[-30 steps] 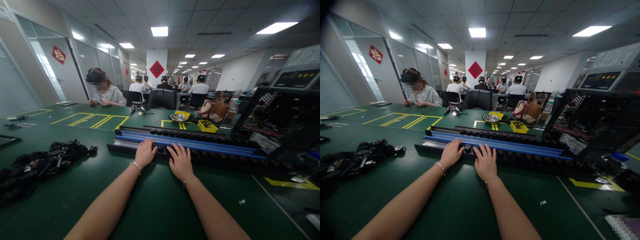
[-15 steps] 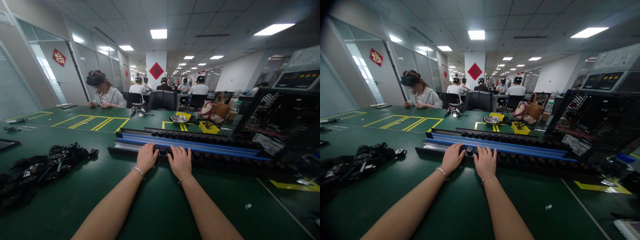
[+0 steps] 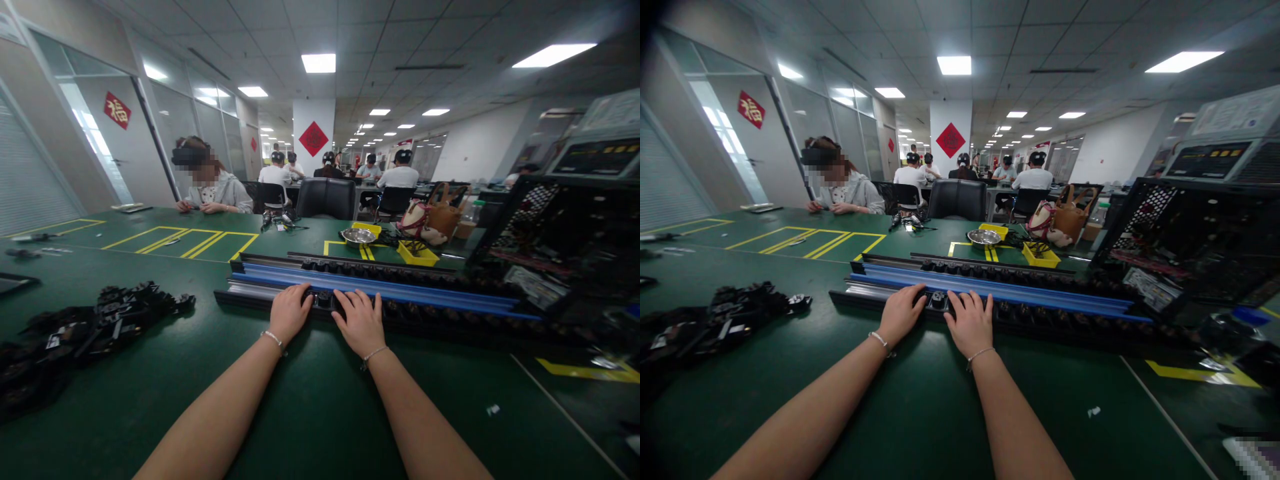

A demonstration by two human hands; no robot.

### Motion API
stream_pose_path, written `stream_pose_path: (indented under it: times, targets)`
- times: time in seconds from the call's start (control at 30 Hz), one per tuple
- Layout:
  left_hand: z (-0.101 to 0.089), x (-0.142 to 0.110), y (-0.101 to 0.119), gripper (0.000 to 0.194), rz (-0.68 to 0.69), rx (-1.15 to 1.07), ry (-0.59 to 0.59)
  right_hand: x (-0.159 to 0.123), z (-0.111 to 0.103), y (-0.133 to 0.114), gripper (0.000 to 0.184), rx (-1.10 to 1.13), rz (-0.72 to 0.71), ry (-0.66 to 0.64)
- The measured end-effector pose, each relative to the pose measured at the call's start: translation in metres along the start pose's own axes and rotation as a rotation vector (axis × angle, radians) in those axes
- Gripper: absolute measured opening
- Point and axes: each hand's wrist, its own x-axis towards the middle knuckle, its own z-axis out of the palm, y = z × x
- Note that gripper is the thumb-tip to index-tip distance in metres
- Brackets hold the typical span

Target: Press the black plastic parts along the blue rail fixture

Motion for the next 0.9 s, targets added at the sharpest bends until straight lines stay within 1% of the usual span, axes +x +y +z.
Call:
stream_pose_path:
  times: [0.2, 0.47, 0.67, 0.9]
  targets:
    - [-0.0003, 0.0009, -0.0042, 0.033, -0.054, 0.002, -0.011, 0.0006, 0.0012, 0.0015, 0.047, 0.002, -0.005, -0.007]
    - [-0.0027, 0.0002, -0.0067, 0.033, -0.058, 0.042, 0.005, 0.0007, 0.0019, 0.0023, 0.044, 0.025, -0.001, -0.001]
    - [-0.0060, 0.0009, -0.0077, 0.033, -0.073, 0.059, -0.005, 0.0011, 0.0044, 0.0027, 0.043, 0.029, 0.003, 0.008]
    - [-0.0045, 0.0000, -0.0108, 0.033, -0.068, 0.086, 0.015, 0.0016, 0.0058, 0.0028, 0.042, 0.033, 0.005, 0.021]
